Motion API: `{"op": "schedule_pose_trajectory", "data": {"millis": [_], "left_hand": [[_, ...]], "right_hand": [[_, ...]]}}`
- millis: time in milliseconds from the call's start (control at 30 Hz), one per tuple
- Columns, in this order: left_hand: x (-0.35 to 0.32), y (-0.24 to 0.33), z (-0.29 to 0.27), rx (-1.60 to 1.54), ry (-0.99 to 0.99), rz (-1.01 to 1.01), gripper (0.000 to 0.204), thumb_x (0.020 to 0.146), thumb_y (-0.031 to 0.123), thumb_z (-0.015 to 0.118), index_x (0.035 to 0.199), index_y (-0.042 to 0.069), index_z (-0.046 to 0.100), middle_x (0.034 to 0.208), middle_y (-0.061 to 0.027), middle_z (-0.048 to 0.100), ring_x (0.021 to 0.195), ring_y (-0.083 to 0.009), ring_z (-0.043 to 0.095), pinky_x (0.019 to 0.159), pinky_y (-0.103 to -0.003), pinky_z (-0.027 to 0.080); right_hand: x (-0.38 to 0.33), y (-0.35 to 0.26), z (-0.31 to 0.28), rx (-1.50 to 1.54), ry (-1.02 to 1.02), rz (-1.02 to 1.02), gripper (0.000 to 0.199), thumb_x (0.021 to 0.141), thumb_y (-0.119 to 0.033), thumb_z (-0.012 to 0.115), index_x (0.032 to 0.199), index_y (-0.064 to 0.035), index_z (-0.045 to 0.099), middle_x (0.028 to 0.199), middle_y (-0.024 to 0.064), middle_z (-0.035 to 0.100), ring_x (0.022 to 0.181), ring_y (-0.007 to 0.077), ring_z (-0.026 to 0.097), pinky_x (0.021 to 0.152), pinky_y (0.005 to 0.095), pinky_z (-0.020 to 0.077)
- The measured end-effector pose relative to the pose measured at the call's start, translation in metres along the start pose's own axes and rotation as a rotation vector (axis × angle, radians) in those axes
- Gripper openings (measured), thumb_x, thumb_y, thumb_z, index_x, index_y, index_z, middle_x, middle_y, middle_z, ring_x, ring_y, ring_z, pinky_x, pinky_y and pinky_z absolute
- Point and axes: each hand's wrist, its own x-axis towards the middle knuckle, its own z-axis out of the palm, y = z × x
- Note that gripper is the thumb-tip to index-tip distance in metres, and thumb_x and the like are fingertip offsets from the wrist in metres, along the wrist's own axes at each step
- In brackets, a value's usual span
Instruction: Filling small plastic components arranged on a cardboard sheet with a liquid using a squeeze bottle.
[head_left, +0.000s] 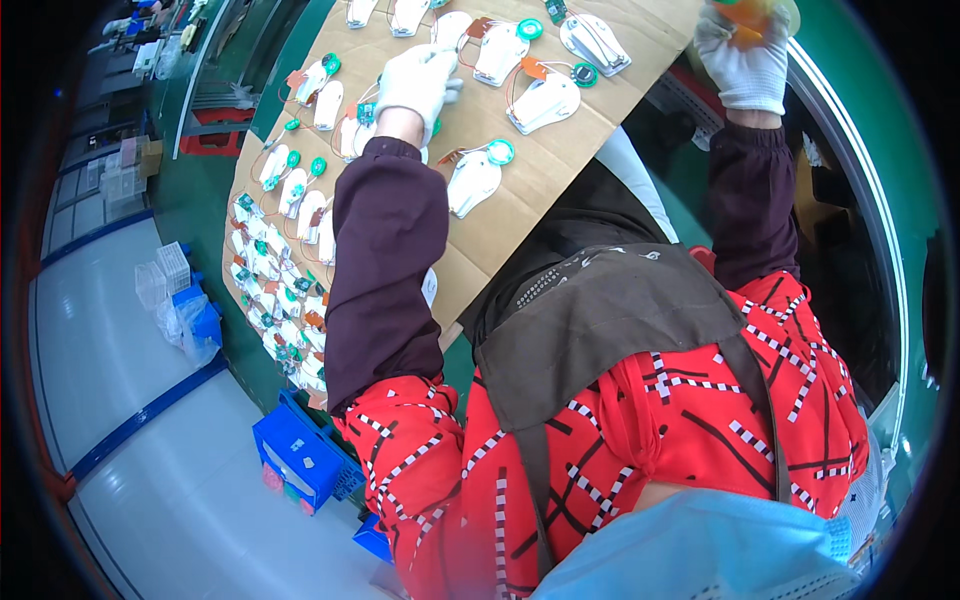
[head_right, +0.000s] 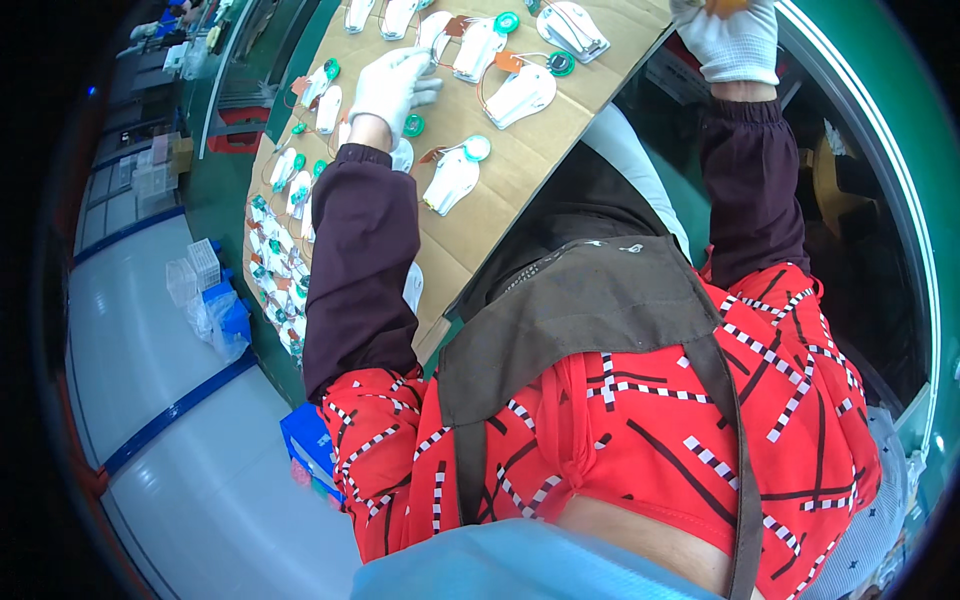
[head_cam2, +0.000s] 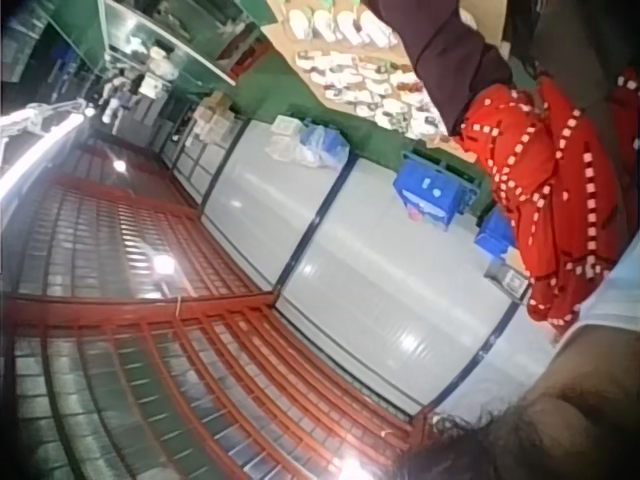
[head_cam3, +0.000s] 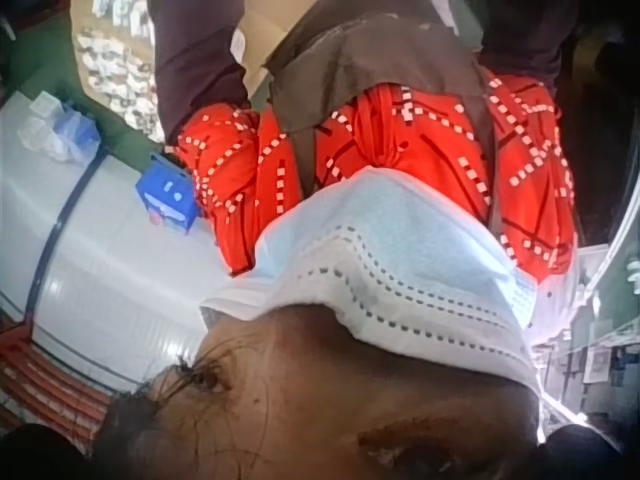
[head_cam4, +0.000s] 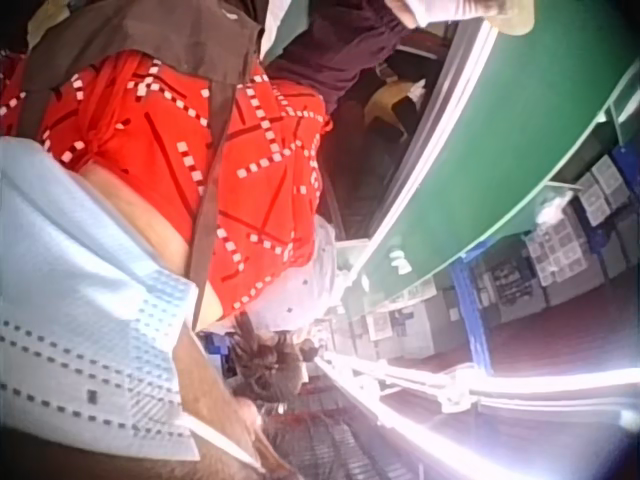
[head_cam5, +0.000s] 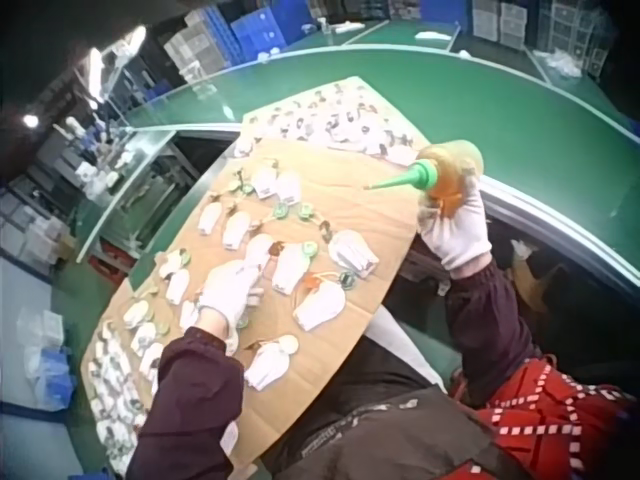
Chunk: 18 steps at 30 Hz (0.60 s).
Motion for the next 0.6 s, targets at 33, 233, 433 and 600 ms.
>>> {"op": "schedule_pose_trajectory", "data": {"millis": [33,233,433,600], "left_hand": [[0.002,0.002,-0.006,0.095,-0.001,0.044,0.023,0.083,0.016,0.058,0.102,0.003,0.063,0.085,-0.0094,0.065,0.07,-0.0143,0.063,0.06,-0.028,0.051],[0.057,-0.006,-0.044,0.76,0.203,0.226,0.03,0.079,0.035,0.06,0.095,0.011,0.069,0.092,-0.0103,0.067,0.085,-0.0227,0.064,0.076,-0.035,0.048],[0.025,0.032,-0.004,1.13,0.226,0.272,0.046,0.08,0.042,0.059,0.116,0.014,0.057,0.102,-0.0081,0.065,0.094,-0.0275,0.062,0.083,-0.037,0.048],[0.019,0.036,0.012,1.365,0.215,0.236,0.035,0.076,0.02,0.068,0.108,0.01,0.058,0.109,-0.0137,0.06,0.096,-0.0291,0.062,0.075,-0.039,0.052]], "right_hand": [[-0.001,-0.003,0.003,0.029,0.014,-0.02,0.04,0.085,-0.04,0.059,0.111,-0.0081,0.057,0.096,0.0081,0.066,0.073,0.0211,0.065,0.053,0.0307,0.0529],[0.002,-0.007,0.015,0.084,0.055,-0.004,0.043,0.085,-0.037,0.06,0.115,-0.0058,0.054,0.1,0.0115,0.065,0.072,0.0231,0.066,0.056,0.0331,0.0551],[0.004,-0.025,-0.005,0.043,0.042,0.057,0.047,0.083,-0.034,0.063,0.116,-0.0028,0.049,0.099,0.008,0.059,0.075,0.0152,0.054,0.062,0.0266,0.0442],[0.004,-0.023,0.001,-0.002,0.072,0.046,0.045,0.083,-0.032,0.063,0.115,-0.0035,0.05,0.099,0.0074,0.056,0.077,0.0159,0.051,0.063,0.0278,0.0428]]}}
